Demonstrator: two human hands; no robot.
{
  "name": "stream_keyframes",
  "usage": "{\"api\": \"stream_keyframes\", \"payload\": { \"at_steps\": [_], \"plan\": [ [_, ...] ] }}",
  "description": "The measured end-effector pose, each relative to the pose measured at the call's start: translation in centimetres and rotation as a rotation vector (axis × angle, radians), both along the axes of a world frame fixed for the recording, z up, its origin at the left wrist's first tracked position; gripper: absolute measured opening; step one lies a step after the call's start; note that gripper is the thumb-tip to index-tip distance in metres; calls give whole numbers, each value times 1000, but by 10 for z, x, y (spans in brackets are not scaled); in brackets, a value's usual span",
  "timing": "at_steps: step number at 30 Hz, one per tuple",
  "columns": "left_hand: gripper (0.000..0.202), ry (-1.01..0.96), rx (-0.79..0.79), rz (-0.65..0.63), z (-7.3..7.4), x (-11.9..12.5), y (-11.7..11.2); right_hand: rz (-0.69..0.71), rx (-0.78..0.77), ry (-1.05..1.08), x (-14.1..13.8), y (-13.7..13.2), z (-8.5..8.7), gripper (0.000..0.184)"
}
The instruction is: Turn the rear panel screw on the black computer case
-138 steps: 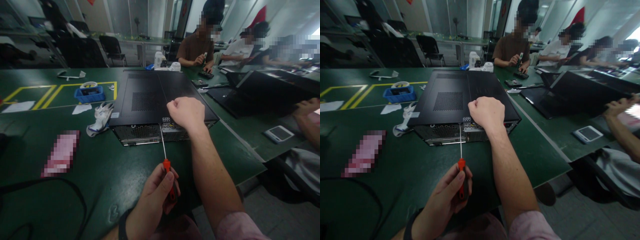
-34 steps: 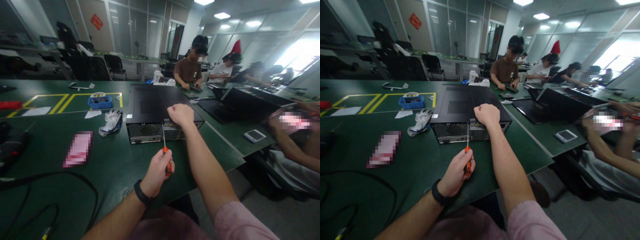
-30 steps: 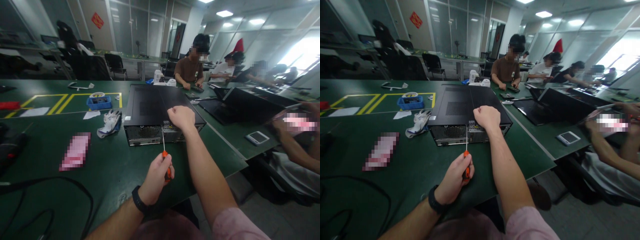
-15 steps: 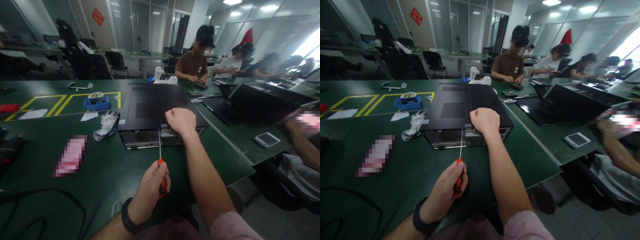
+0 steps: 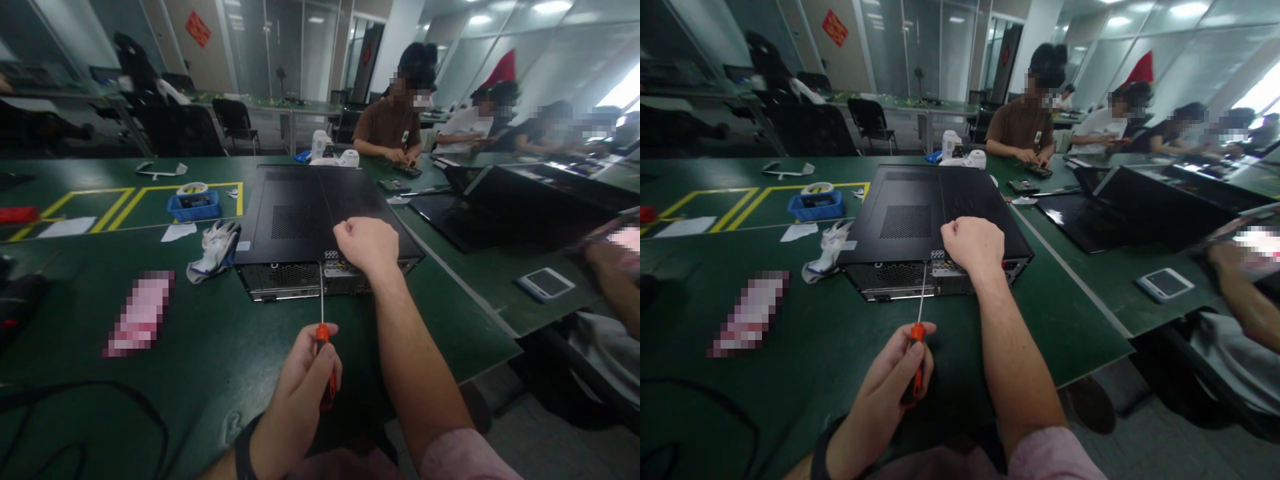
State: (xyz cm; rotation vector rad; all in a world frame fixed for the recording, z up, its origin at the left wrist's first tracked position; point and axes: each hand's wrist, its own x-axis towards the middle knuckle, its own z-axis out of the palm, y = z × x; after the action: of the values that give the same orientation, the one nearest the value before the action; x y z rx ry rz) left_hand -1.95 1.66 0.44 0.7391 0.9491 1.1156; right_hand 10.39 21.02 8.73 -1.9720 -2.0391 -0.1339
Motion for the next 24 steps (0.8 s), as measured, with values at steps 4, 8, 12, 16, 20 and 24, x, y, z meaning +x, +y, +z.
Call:
{"api": "stream_keyframes", "payload": {
  "at_steps": [4,8,12,16,20,24],
  "plan": [
    [64,71,32,84,3,2,-4,-1,-8,-4,-1,0,0,44],
    [60,124,69,79,-1,0,-3,-4,-4,1,-1,0,0,44],
    [34,118,90,43,-7,-2,-1,5,-3,2,0,-1,0,44],
    [31,112,135,5,-8,-5,-3,15,6,0,1,0,-1,45],
    [41,133,228,-94,-8,-11,-9,29,23,6,1,1,-2,46],
    [66,247,314,-184,-9,-13,-12,33,18,12,1,1,-2,45]
  ]
}}
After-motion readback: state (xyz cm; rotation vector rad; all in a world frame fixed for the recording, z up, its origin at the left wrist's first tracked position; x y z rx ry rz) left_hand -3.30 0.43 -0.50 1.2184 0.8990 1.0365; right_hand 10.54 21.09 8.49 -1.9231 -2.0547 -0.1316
